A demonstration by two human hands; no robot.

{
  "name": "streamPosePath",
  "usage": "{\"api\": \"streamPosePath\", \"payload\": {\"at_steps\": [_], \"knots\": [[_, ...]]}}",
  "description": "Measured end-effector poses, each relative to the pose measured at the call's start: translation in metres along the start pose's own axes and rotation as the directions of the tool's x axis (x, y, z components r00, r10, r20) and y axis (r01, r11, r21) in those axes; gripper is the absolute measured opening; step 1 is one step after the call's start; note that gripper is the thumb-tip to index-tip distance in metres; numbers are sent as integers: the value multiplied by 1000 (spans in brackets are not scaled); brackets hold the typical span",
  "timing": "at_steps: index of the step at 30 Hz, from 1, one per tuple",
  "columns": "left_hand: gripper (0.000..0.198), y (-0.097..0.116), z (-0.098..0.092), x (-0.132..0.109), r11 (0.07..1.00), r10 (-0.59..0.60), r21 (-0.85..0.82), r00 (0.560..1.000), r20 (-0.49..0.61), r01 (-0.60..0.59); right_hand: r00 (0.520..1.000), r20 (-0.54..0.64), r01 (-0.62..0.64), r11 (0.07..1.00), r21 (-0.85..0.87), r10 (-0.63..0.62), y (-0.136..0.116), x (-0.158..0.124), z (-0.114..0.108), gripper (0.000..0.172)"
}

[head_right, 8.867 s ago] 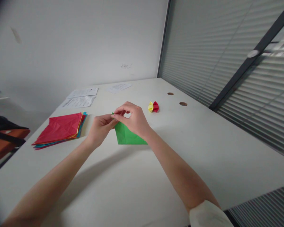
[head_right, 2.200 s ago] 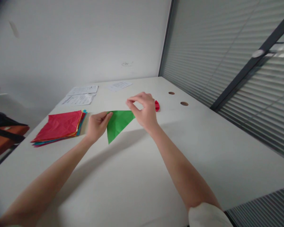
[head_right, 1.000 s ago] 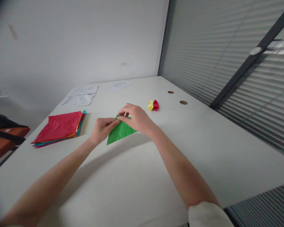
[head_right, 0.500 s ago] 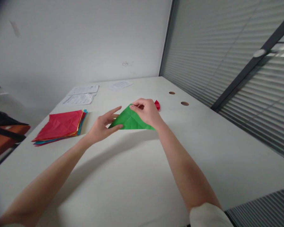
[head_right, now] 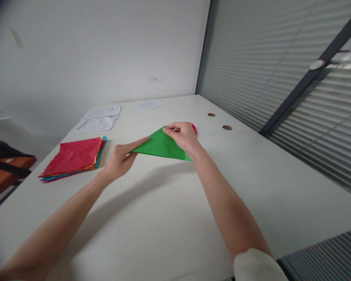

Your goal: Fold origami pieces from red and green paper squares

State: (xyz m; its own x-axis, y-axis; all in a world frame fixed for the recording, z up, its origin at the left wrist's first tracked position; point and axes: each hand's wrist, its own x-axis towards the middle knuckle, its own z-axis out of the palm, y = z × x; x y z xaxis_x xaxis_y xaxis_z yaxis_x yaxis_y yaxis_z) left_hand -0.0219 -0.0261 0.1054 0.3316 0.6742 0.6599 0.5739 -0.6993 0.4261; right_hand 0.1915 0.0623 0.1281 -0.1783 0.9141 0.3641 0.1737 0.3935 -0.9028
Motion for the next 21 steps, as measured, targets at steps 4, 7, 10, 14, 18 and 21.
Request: {"api": "streamPosePath", "payload": {"at_steps": [4, 7, 10, 14, 18, 21], "knots": [[42, 2, -8, 2, 991, 38, -132, 996, 75, -28, 1000, -6, 26, 1000, 9, -26, -1, 2, -8, 22], [39, 5, -16, 4, 953, -56, -279, 975, 216, 117, 997, 42, 58, 998, -18, -57, -4, 0, -10, 22], [53, 7, -16, 7, 815, -219, -474, 935, 280, 333, 981, 166, 103, 994, -36, -96, -9, -5, -4, 20], [42, 7, -3, 10, 755, -425, -459, 882, 202, 469, 934, 315, 188, 982, -29, -169, -12, -13, 14, 16], [44, 11, 6, 11, 819, -475, -285, 867, 152, 498, 908, 371, 215, 976, -14, -195, -12, -18, 27, 16], [48, 13, 6, 12, 844, -466, -223, 873, 143, 487, 913, 359, 213, 977, -14, -194, -11, -19, 28, 16]]}}
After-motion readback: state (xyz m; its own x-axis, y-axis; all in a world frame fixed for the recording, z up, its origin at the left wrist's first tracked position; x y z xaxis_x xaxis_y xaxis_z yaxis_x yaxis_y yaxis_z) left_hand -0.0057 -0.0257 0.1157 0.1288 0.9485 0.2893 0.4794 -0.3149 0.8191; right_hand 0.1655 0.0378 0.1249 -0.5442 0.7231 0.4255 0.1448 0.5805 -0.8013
